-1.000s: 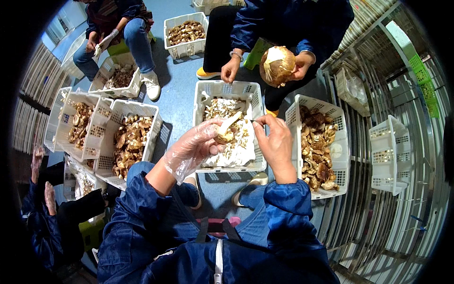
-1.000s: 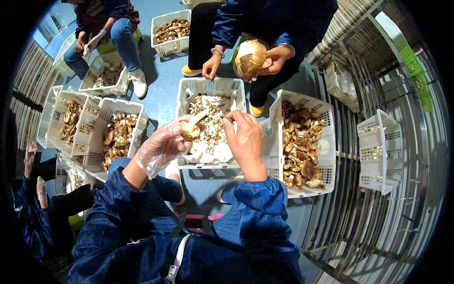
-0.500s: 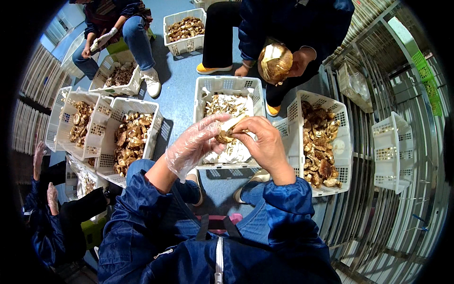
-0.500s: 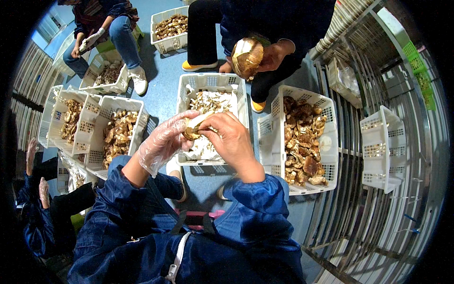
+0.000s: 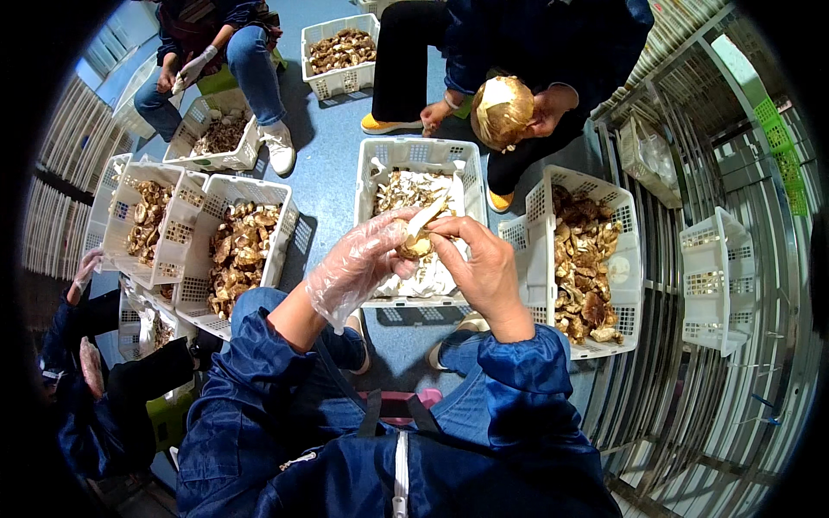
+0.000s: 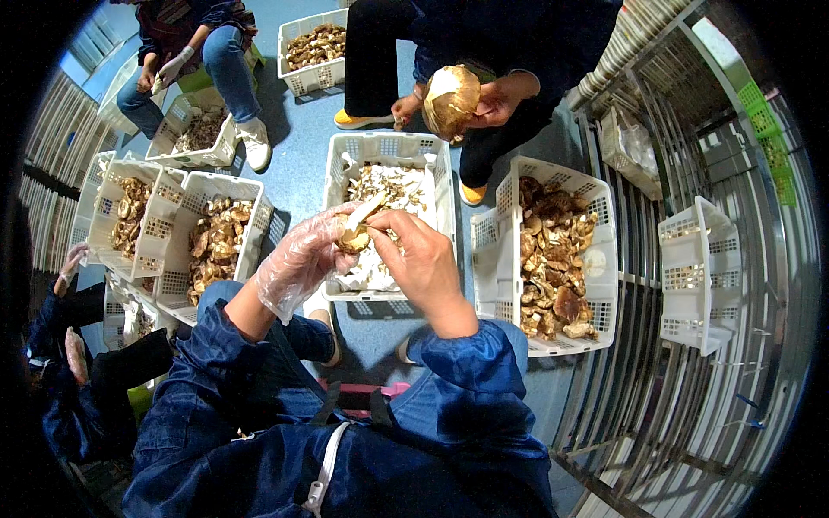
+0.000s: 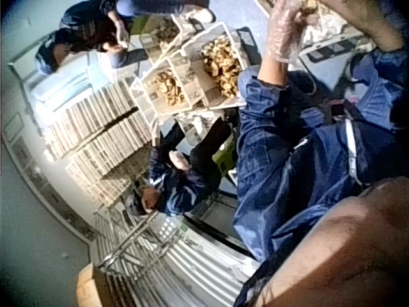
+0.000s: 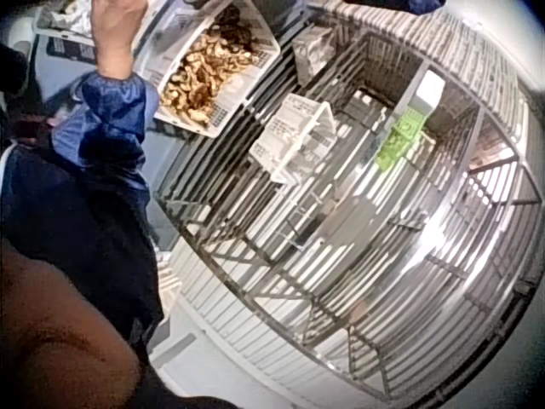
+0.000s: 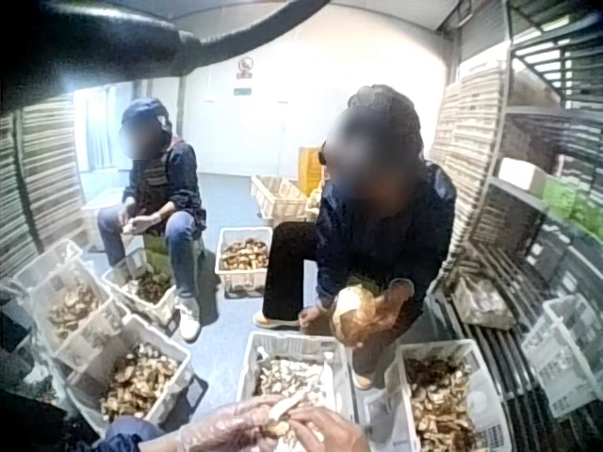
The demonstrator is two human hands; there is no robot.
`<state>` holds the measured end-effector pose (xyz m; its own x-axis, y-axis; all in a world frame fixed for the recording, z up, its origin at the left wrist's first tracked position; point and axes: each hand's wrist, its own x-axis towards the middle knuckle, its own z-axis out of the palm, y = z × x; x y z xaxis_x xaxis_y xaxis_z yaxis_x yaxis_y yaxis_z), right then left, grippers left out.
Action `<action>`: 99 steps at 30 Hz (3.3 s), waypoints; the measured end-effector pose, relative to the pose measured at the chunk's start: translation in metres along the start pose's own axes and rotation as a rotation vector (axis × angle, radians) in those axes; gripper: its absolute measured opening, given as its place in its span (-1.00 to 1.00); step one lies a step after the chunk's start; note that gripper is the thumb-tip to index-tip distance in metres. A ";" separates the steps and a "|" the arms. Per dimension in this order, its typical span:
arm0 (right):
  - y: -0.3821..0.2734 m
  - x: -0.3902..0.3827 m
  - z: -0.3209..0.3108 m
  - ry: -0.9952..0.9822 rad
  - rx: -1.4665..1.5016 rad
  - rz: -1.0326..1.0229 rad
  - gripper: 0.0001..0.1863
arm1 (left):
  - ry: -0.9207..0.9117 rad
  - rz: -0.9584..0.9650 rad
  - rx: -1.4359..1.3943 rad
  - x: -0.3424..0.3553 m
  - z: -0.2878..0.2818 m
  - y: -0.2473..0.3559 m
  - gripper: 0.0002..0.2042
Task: The person cleans mushrooms using a small tool, scraping dirt from the stems and caps before moving them between plastic crates.
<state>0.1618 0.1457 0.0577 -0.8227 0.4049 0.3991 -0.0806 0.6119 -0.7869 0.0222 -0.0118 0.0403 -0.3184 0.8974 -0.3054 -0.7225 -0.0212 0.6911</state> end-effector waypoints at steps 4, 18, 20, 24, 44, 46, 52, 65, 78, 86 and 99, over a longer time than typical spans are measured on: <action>0.001 0.002 -0.002 -0.027 0.042 -0.003 -0.86 | 0.012 0.030 -0.058 0.000 -0.001 -0.001 -0.42; 0.003 -0.003 0.004 0.079 -0.143 0.014 -0.88 | -0.060 0.007 -0.097 0.000 0.008 0.004 -0.47; 0.004 -0.001 0.006 0.136 -0.141 -0.032 -0.91 | -0.049 0.007 -0.104 0.000 0.013 0.006 -0.48; 0.005 -0.001 0.007 0.154 -0.168 -0.050 -0.91 | -0.027 0.041 -0.049 0.001 0.011 0.002 -0.50; 0.030 0.002 -0.021 0.234 -0.359 -0.032 -0.89 | -0.090 -0.044 -0.322 0.002 0.003 0.003 -0.40; 0.019 0.003 -0.023 0.208 -0.326 -0.028 -0.89 | -0.096 -0.050 -0.353 0.004 -0.002 0.001 -0.40; 0.004 0.003 -0.020 0.116 -0.191 -0.080 -0.85 | -0.114 0.008 -0.124 0.001 0.009 0.003 -0.29; 0.004 -0.003 -0.008 0.048 -0.184 -0.093 -0.82 | -0.069 -0.009 0.055 0.000 0.008 0.003 -0.16; 0.001 -0.004 0.000 0.100 -0.288 -0.155 -0.84 | -0.086 -0.007 0.058 0.000 0.008 0.001 -0.20; 0.003 -0.004 0.005 0.149 -0.241 -0.199 -0.85 | -0.152 -0.015 -0.048 0.003 0.002 -0.001 -0.32; 0.004 -0.003 0.004 0.087 -0.247 -0.216 -0.86 | -0.063 0.018 0.013 0.002 0.005 -0.003 -0.34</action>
<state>0.1616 0.1439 0.0512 -0.7497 0.2975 0.5911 -0.1007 0.8315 -0.5463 0.0264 -0.0082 0.0409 -0.2921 0.9228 -0.2514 -0.7084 -0.0322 0.7050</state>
